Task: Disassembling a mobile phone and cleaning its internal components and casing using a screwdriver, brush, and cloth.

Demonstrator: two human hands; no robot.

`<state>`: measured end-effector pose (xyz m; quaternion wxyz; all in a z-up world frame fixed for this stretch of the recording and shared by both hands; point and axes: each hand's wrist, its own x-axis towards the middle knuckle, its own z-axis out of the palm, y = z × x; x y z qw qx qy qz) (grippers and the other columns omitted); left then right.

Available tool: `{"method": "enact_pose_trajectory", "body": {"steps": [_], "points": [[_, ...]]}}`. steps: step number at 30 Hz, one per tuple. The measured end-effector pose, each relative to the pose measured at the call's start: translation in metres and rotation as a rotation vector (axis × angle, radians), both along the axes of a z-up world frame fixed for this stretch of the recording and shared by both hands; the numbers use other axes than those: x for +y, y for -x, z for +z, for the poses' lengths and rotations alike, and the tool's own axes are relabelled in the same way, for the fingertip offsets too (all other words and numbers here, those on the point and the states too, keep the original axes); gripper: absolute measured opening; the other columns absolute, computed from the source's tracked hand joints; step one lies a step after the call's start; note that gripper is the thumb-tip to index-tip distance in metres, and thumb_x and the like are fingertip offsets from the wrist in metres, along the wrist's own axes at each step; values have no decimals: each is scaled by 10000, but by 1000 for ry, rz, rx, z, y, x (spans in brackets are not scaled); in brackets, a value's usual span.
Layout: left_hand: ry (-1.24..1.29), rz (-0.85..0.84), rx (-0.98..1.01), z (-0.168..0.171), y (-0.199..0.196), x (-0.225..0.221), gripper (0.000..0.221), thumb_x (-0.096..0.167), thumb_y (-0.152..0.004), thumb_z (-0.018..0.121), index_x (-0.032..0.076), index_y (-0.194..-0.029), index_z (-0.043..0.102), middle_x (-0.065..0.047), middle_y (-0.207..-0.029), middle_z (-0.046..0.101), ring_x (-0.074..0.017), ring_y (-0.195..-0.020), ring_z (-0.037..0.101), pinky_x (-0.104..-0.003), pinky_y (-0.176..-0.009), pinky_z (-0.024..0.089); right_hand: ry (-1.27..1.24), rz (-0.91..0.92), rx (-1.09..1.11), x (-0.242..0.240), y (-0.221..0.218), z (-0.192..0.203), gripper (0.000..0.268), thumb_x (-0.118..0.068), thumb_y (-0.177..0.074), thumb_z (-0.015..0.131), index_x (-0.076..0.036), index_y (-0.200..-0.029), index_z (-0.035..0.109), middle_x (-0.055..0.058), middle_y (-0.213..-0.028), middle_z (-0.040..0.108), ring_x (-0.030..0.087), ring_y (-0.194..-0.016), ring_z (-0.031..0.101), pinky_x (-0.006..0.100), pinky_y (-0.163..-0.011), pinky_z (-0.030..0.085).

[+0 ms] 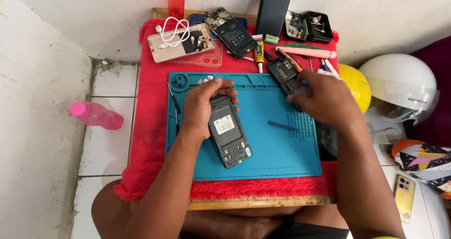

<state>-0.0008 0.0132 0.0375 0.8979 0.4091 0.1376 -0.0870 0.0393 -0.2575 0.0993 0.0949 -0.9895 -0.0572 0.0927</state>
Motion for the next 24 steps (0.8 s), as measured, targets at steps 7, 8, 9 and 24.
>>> {"method": "enact_pose_trajectory", "body": {"steps": [7, 8, 9, 24], "points": [[23, -3, -35, 0, 0, 7, 339, 222, -968, 615, -66, -1095, 741, -151, -860, 744, -221, -706, 717, -373, -604, 630, 300, 41, 54, 17, 3, -14, 291, -391, -921, 679, -203, -1138, 725, 118, -987, 774, 404, -941, 719, 533, -811, 564], [25, -6, -33, 1, 1, 8, 342, 223, -965, 617, -67, -1101, 739, -155, -866, 743, -223, -708, 715, -372, -605, 629, 294, 44, 40, 17, 2, -15, 263, -346, -903, 660, -192, -1103, 735, 124, -981, 773, 411, -920, 715, 533, -798, 561], [28, -11, -31, 2, 1, 8, 346, 223, -962, 619, -68, -1106, 737, -159, -872, 743, -224, -710, 712, -371, -606, 627, 289, 46, 26, 16, 2, -15, 241, -300, -886, 641, -182, -1069, 745, 129, -975, 773, 417, -899, 710, 533, -785, 559], [38, -32, -83, 1, -1, 15, 368, 237, -957, 626, -88, -1082, 748, -170, -864, 755, -231, -692, 728, -368, -587, 632, 137, 132, -111, -10, -2, -10, 221, -235, -875, 684, -134, -1061, 749, 132, -902, 763, 399, -858, 690, 507, -760, 538]]}}
